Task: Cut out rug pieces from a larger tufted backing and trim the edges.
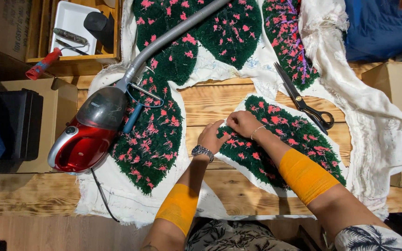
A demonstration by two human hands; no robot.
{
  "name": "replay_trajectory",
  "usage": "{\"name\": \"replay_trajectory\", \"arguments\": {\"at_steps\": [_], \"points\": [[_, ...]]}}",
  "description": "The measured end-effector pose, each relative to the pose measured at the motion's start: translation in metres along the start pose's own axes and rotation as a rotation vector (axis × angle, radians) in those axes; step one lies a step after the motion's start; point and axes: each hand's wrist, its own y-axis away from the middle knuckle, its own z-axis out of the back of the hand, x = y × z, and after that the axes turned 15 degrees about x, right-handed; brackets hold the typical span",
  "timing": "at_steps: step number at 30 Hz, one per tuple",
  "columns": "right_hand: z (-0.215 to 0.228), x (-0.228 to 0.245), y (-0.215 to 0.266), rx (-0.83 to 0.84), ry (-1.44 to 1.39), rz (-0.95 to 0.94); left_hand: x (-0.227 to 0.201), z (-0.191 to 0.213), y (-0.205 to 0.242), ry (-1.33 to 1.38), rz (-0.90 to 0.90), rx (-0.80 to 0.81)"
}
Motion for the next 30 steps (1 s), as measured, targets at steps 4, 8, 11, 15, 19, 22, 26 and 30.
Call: {"name": "replay_trajectory", "arguments": {"at_steps": [4, 8, 11, 15, 19, 22, 26, 30], "points": [[0.009, -0.012, -0.003, -0.022, -0.078, -0.059, 0.000, 0.004, 0.003, -0.004, 0.000, 0.015], [0.033, -0.033, 0.002, -0.161, -0.467, -0.066, -0.008, 0.009, 0.007, -0.047, 0.024, 0.091], [0.051, -0.050, 0.007, -0.175, -0.557, -0.047, -0.003, 0.011, 0.005, -0.089, -0.001, 0.100], [0.070, -0.037, 0.024, -0.252, -0.256, -0.095, -0.017, 0.017, 0.008, -0.123, 0.018, 0.130], [0.057, -0.027, 0.017, -0.193, -0.042, -0.038, -0.029, 0.013, 0.006, -0.221, 0.099, 0.092], [0.040, -0.028, 0.006, -0.127, 0.050, -0.002, -0.033, 0.012, 0.005, -0.284, 0.137, 0.066], [0.025, -0.020, -0.001, -0.125, 0.148, -0.030, -0.029, 0.011, 0.007, -0.258, 0.151, 0.077], [0.028, -0.021, -0.004, -0.253, 0.137, -0.011, -0.013, 0.005, 0.009, -0.240, 0.104, 0.019]]}}
